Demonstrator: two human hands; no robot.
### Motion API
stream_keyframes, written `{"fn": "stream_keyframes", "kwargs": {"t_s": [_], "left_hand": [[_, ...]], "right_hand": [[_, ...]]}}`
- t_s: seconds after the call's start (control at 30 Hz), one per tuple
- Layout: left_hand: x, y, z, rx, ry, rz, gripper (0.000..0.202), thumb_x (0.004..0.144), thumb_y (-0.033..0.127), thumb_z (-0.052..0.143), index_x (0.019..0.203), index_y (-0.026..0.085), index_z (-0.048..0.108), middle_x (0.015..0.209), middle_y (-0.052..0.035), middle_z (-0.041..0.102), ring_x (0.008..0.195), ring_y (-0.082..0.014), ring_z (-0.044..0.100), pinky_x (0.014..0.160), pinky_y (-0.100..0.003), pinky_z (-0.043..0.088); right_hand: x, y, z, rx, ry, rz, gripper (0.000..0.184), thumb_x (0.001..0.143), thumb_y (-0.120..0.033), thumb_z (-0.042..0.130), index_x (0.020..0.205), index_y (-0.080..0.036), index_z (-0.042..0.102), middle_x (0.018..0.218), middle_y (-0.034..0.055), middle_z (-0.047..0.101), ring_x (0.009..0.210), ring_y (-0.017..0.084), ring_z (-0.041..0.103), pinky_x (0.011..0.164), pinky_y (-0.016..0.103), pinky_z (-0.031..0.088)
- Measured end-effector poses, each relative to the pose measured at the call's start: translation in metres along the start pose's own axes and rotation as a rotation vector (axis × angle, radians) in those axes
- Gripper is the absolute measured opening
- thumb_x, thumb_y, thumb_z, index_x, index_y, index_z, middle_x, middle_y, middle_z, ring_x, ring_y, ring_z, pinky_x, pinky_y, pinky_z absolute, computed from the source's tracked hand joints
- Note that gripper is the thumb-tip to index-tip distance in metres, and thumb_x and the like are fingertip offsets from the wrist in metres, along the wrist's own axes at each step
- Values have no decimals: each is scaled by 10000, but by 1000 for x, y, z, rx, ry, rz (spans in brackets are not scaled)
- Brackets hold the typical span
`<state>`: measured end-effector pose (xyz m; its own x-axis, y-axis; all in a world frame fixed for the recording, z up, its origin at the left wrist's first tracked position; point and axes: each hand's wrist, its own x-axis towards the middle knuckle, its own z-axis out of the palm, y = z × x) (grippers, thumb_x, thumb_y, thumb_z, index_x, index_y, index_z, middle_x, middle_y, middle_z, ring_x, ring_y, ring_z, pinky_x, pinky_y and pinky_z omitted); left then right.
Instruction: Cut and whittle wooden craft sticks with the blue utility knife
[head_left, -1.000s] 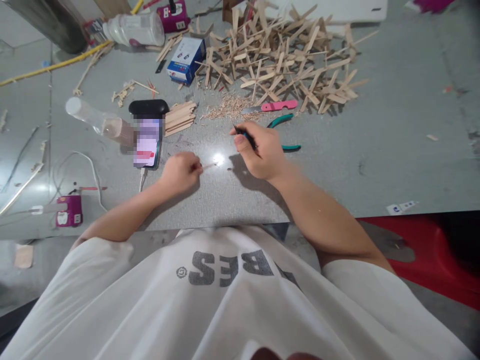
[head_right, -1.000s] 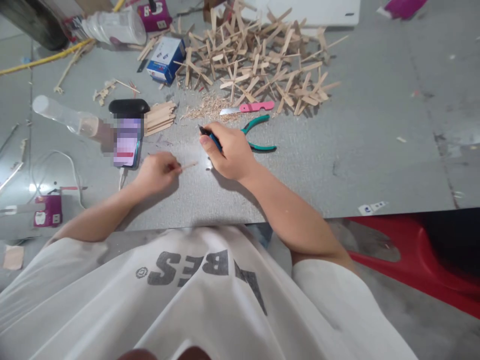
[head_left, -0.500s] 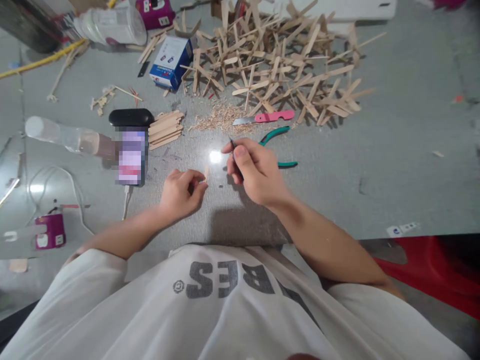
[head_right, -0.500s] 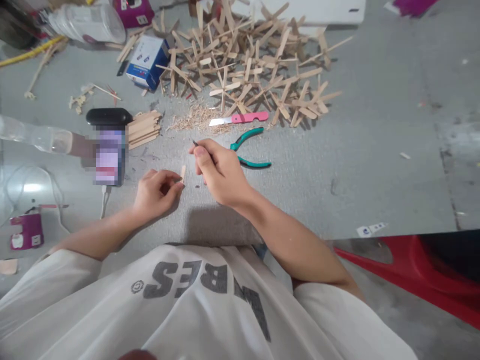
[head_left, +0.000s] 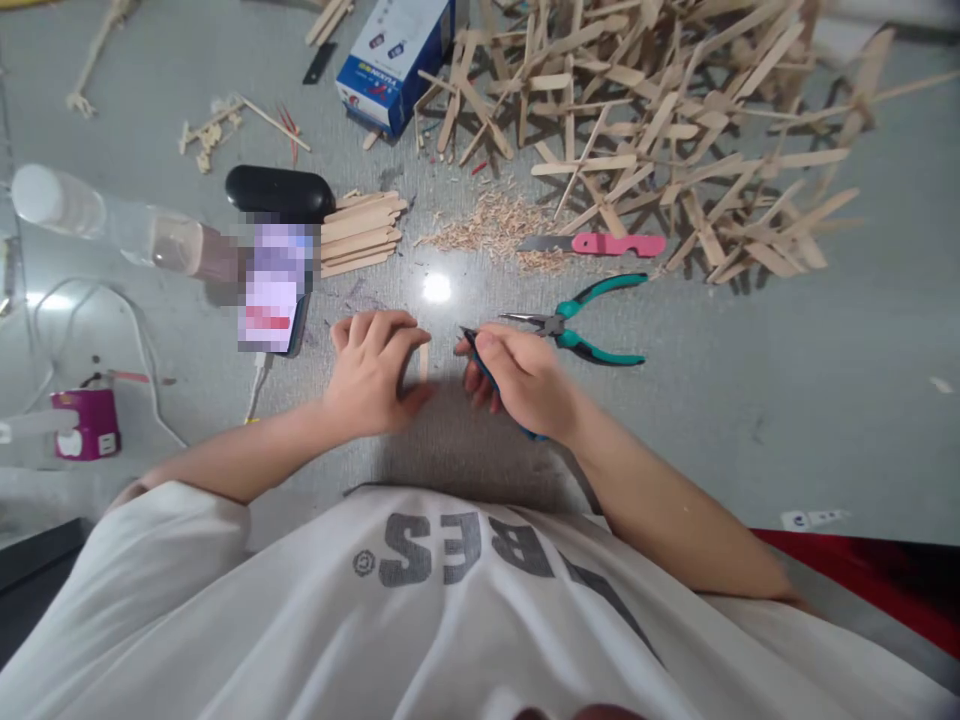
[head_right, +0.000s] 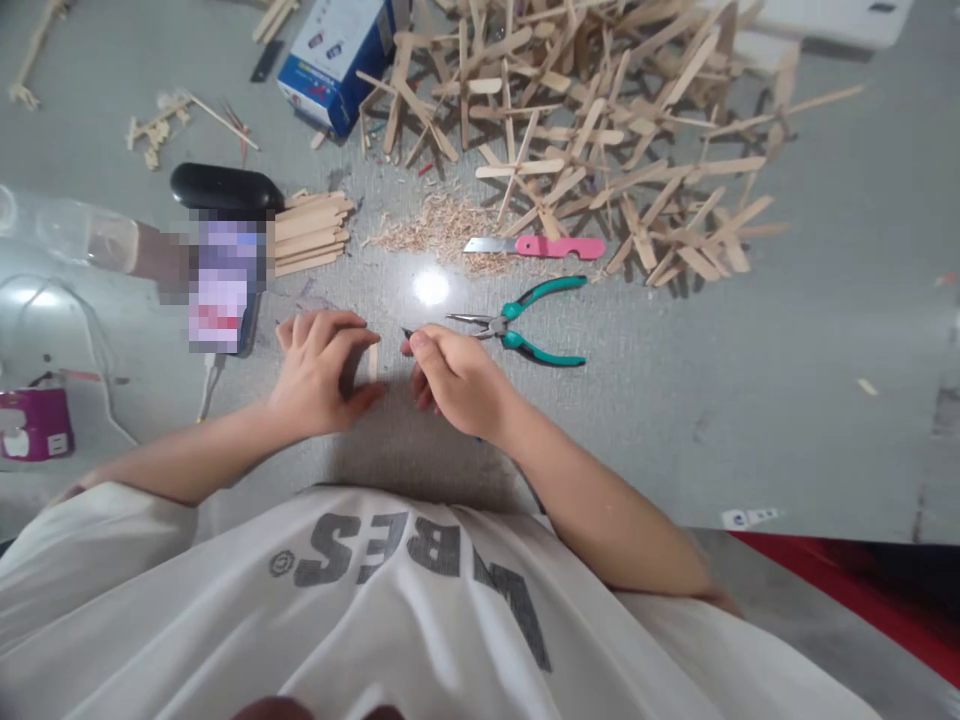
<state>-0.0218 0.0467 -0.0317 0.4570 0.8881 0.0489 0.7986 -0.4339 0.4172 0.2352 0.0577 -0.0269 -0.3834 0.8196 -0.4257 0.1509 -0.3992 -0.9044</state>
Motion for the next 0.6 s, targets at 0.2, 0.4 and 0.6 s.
{"fn": "stream_keyframes", "kwargs": {"t_s": [0.2, 0.4, 0.6], "left_hand": [[8, -6, 11, 15, 28, -35, 667, 966, 789, 889, 1310, 226, 790, 1486, -207, 789, 1411, -466, 622, 1152, -629, 389], [19, 1, 15, 40, 10, -69, 758, 884, 840, 957, 1198, 169, 798, 1433, -244, 784, 1417, -497, 618, 1175, -641, 388], [22, 1, 18, -12, -19, 74, 528, 1053, 665, 844, 1232, 168, 840, 1483, -211, 805, 1412, -465, 638, 1232, -680, 376]], "right_hand": [[0, -6, -2, -196, -102, 65, 518, 1194, -698, 594, 904, -269, 624, 690, 16, 734, 491, 209, 738, 376, 303, 499], [6, -11, 5, -403, -57, 51, 574, 1258, -538, 545, 753, -269, 590, 583, -1, 690, 469, 175, 678, 500, 319, 498], [4, -26, -2, -544, -37, 113, 557, 1237, -396, 548, 705, -247, 617, 574, 14, 685, 491, 160, 642, 580, 301, 486]]}}
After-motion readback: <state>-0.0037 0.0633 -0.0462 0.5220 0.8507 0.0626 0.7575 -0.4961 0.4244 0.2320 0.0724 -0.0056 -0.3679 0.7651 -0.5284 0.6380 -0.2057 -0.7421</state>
